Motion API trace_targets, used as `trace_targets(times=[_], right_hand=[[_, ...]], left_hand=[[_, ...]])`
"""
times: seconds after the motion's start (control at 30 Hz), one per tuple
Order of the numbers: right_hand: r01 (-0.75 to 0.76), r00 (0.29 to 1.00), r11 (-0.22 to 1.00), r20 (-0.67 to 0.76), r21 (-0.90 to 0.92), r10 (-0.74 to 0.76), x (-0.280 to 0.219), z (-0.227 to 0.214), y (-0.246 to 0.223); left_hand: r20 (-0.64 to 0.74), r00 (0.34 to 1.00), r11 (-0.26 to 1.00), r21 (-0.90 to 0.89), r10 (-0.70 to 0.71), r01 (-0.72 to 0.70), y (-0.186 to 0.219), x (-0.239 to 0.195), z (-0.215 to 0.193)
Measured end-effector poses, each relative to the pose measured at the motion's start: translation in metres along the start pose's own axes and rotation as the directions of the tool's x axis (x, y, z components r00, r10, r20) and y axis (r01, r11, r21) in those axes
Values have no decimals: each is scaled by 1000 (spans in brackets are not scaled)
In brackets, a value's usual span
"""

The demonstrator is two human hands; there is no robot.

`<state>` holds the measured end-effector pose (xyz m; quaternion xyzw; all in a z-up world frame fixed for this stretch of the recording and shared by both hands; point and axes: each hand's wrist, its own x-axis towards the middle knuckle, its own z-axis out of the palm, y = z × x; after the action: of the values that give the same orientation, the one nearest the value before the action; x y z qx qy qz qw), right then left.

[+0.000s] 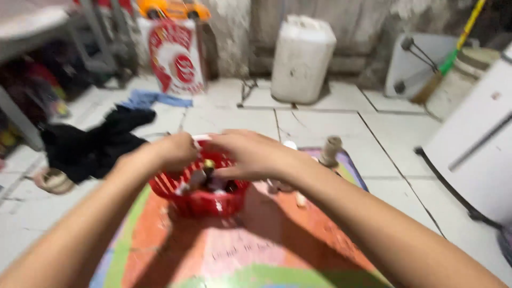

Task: The person removes various items from a red basket and places them on a colorful tray, then rearranges them and puts them back into the basket. The items include small bottles, a spool of thread, a white rectangular object, and a small black device.

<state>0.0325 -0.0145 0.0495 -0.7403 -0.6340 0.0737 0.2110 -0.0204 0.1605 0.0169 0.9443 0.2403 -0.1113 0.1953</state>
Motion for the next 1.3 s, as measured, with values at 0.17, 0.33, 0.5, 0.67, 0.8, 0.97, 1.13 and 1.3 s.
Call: trace_targets(times=[0.17,0.33,0.5,0.67,0.8,0.97,1.13,1.3], right_hand=[[-75,978,986,183,-147,101,28,45,21],[-111,987,983,101,-143,126,11,31,22],[31,979,984,-205,173,6,-27,-15,16],[-43,907,956,-391,290,159,-78,-59,27],[-440,778,836,-325,329,538,-110,-65,36],[-540,698,702,-219,465,682,-134,-39,68],[-544,702,651,-138,529,698,-126,-12,63],[-568,741,706,-110,422,662,-126,26,77]], left_hand=[[28,995,981,175,-92,86,6,13,17],[-10,996,975,203,-90,90,-1,46,36],[-18,998,990,125,-60,61,6,54,51],[-46,991,992,18,-123,124,25,20,32],[-195,972,987,-111,-134,113,28,-11,10],[-451,892,979,-193,-34,-60,65,-76,-37],[-498,836,896,-224,232,-382,104,-86,-1],[-289,904,869,-296,315,-397,115,-85,72]])
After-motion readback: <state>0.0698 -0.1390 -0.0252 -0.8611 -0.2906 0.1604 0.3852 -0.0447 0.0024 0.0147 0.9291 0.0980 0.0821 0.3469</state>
